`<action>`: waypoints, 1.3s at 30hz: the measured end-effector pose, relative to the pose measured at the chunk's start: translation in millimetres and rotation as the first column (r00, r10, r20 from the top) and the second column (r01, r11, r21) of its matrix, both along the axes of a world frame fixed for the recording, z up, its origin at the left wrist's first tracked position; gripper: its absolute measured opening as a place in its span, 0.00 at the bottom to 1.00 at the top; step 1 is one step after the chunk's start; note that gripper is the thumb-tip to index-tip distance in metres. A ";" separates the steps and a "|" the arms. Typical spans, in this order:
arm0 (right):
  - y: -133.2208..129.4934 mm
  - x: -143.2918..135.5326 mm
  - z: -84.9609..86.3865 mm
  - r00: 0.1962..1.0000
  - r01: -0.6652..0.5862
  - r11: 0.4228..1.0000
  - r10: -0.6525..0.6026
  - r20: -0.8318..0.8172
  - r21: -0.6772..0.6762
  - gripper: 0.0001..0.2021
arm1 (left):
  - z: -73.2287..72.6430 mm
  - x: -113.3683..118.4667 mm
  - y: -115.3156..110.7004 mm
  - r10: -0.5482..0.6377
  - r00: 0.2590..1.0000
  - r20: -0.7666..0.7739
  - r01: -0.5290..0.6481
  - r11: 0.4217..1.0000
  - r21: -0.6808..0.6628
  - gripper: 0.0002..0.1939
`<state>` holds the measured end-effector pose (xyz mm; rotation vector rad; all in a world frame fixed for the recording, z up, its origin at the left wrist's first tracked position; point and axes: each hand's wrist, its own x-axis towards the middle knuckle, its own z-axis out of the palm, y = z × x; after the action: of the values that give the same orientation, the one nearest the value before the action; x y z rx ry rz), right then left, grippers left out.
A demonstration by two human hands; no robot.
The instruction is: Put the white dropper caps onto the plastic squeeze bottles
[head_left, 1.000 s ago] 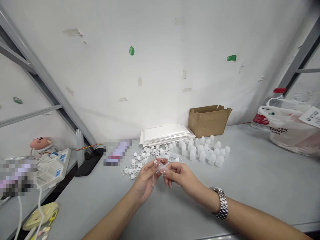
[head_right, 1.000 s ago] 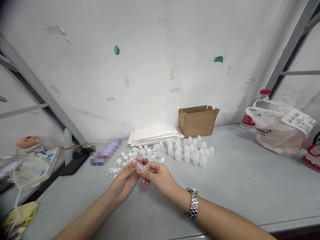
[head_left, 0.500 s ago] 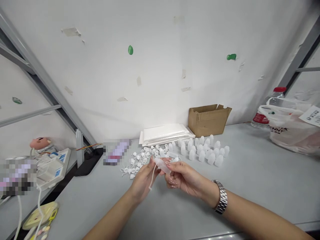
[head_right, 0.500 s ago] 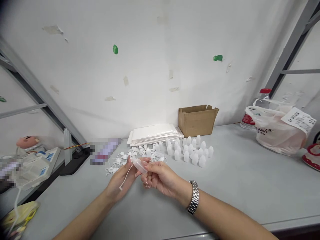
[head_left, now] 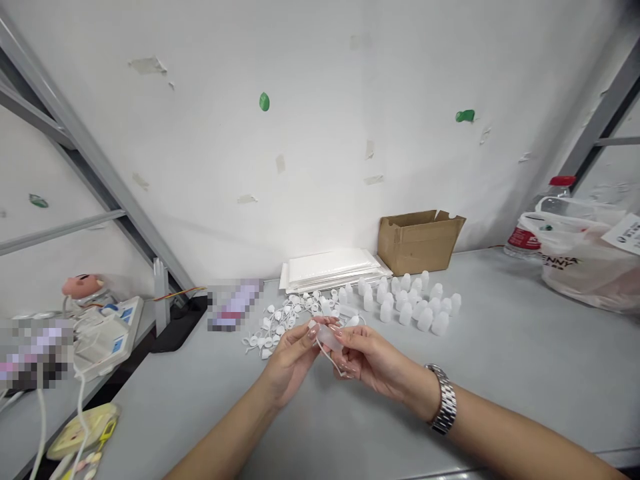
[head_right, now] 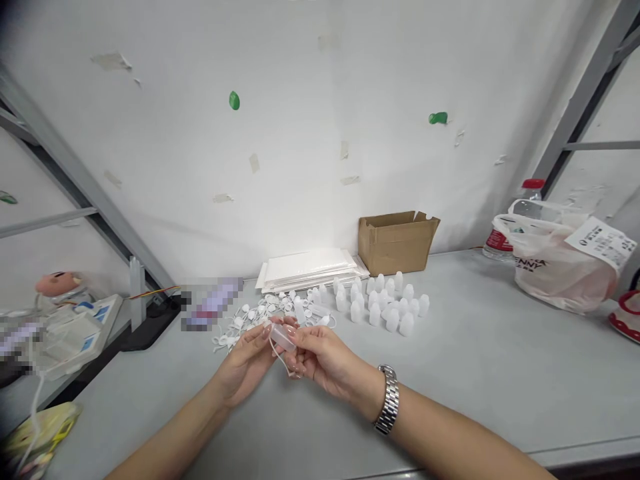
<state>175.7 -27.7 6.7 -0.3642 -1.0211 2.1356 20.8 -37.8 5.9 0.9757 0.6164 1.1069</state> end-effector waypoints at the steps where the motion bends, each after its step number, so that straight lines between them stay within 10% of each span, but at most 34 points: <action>1: 0.0 0.3 -0.5 1.000 -0.014 0.999 0.013 -0.005 -0.029 0.11 | 0.1 0.2 -0.4 -0.002 1.000 -0.004 0.002 1.000 0.001 0.10; 9: 1.4 -2.7 2.4 0.941 0.167 0.960 -0.223 0.254 0.223 0.16 | -1.8 -1.3 7.5 0.279 0.953 -0.116 -0.279 0.960 0.020 0.08; 13: -2.3 -4.0 4.9 0.882 0.243 0.905 -0.356 0.309 0.349 0.15 | -4.5 2.7 6.4 0.208 0.972 -0.109 -0.210 0.978 -0.005 0.10; 19: 1.1 -2.1 -5.2 0.996 0.026 1.000 -0.026 0.088 -0.008 0.13 | -2.1 5.0 1.8 0.111 0.987 -0.115 -0.109 0.994 0.017 0.12; 29: 5.2 2.5 -7.7 0.970 -0.244 0.944 0.235 -0.068 -0.221 0.16 | 0.7 -1.2 10.0 0.141 0.990 -0.001 -0.141 0.988 -0.064 0.13; 39: 5.6 -1.6 -7.0 0.926 0.219 0.959 -0.262 0.271 0.180 0.16 | -3.5 1.5 7.9 0.292 0.946 -0.138 -0.291 0.956 0.032 0.10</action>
<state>174.2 -22.1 -0.3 -0.7133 -1.2229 1.8067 22.3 -29.9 2.4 0.9992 0.8924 1.3102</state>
